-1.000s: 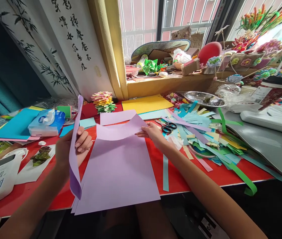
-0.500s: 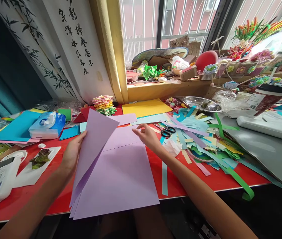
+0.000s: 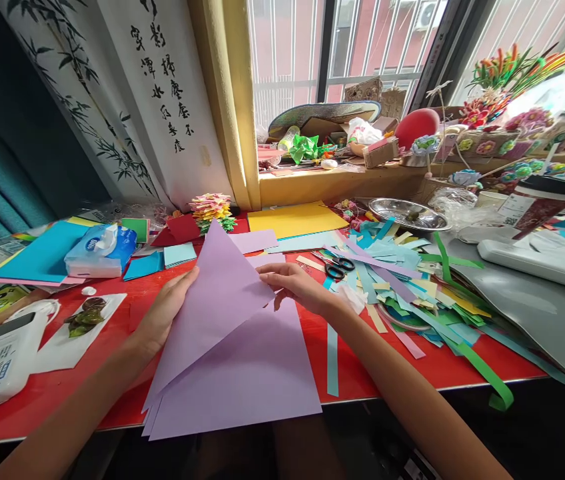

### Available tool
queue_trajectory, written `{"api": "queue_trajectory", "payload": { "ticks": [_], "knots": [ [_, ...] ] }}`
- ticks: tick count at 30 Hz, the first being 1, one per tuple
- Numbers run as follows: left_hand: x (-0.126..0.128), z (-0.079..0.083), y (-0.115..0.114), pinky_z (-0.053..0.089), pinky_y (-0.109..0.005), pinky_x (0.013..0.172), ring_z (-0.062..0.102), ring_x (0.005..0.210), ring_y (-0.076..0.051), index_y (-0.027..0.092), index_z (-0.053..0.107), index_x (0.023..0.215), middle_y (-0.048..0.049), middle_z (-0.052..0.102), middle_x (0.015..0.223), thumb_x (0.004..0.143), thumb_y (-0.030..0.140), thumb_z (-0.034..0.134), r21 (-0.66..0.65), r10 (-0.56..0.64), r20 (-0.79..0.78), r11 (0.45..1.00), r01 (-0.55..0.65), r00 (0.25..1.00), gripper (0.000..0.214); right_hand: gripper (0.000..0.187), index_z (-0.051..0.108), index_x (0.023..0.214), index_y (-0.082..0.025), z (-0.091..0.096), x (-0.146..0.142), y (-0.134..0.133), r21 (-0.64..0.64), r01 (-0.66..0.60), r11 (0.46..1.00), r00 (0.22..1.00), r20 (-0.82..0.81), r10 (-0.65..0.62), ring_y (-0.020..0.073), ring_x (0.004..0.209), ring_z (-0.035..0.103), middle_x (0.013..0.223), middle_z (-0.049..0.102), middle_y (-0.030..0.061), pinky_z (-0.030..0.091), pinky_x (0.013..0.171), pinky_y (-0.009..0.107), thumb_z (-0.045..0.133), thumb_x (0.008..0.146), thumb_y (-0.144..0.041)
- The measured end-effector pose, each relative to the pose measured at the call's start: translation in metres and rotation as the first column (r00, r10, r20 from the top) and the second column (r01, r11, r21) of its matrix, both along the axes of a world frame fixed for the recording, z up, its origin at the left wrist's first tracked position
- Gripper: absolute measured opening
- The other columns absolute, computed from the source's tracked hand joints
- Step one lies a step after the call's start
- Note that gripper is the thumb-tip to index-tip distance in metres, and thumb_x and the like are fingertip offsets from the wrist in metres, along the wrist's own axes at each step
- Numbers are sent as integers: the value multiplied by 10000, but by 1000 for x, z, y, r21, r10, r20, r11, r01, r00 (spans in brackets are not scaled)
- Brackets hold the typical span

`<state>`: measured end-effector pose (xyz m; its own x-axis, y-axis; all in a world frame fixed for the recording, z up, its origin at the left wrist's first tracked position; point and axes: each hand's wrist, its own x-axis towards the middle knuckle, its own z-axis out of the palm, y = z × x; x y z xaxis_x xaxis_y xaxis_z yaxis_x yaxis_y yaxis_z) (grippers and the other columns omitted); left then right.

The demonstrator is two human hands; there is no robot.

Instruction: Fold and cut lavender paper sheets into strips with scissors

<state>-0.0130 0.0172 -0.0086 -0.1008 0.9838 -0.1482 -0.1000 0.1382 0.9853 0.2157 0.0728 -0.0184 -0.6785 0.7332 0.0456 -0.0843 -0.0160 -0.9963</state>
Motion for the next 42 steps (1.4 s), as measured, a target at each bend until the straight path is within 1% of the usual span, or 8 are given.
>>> {"api": "queue_trajectory", "payload": {
  "ticks": [6,10,14,21,26,30,36,42],
  "knots": [
    [1,-4,0,499,-276,587,630,730,-198,179,616,1020,-72,670,916,760,607,471,-15,-63,-80,998,62,995,522,192,638,808,-141,-3,-1,1,13,-59,998,997,43,59,89,617,517,748,544,13,464,524,212,596,774,-326],
    [3,0,0,451,-318,866,505,1127,-243,238,517,1188,-69,534,1252,812,558,426,111,-9,-294,993,43,956,502,240,595,719,-151,-12,-1,10,8,99,995,994,33,-100,76,563,483,668,494,-16,435,493,206,628,743,-387],
    [3,0,2,301,-397,1032,277,1309,-281,263,295,1360,-79,303,1429,745,494,568,165,-59,-548,970,177,834,712,286,580,708,-155,-19,3,20,12,271,962,962,10,-271,67,532,458,629,482,-26,399,475,195,639,721,-434],
    [4,-7,0,152,-421,1100,33,1374,-262,269,128,1418,-47,43,1506,634,497,673,144,-127,-778,917,371,615,982,343,520,655,-163,-19,3,20,-8,314,949,949,11,-314,69,489,429,588,458,-36,349,436,202,656,688,-476],
    [7,-2,-4,312,-357,1018,329,1279,-269,276,320,1356,-49,322,1425,705,441,620,220,-101,-622,929,297,777,735,365,469,616,-176,-19,3,19,23,372,928,928,5,-372,62,452,369,553,430,-46,282,413,204,658,685,-480],
    [7,0,-4,440,-317,831,572,998,-238,247,497,1208,-53,603,1133,810,473,470,264,40,-525,957,118,850,458,332,557,669,-168,-12,6,15,61,333,941,941,37,-336,85,480,433,586,512,-11,329,442,219,620,714,-492],
    [-3,4,1,482,-257,592,607,739,-184,209,597,1049,-40,651,922,720,455,612,269,154,-215,959,-93,964,410,217,656,791,-172,0,14,12,40,328,944,938,106,-330,156,685,608,789,657,43,470,593,247,650,705,-371],
    [-1,5,0,491,-251,551,609,628,-163,163,655,909,-36,673,783,627,385,714,141,62,-146,989,-42,987,365,285,649,897,-163,3,13,11,-22,365,931,930,47,-363,174,739,637,916,673,77,514,593,248,666,712,-378]
  ]
}}
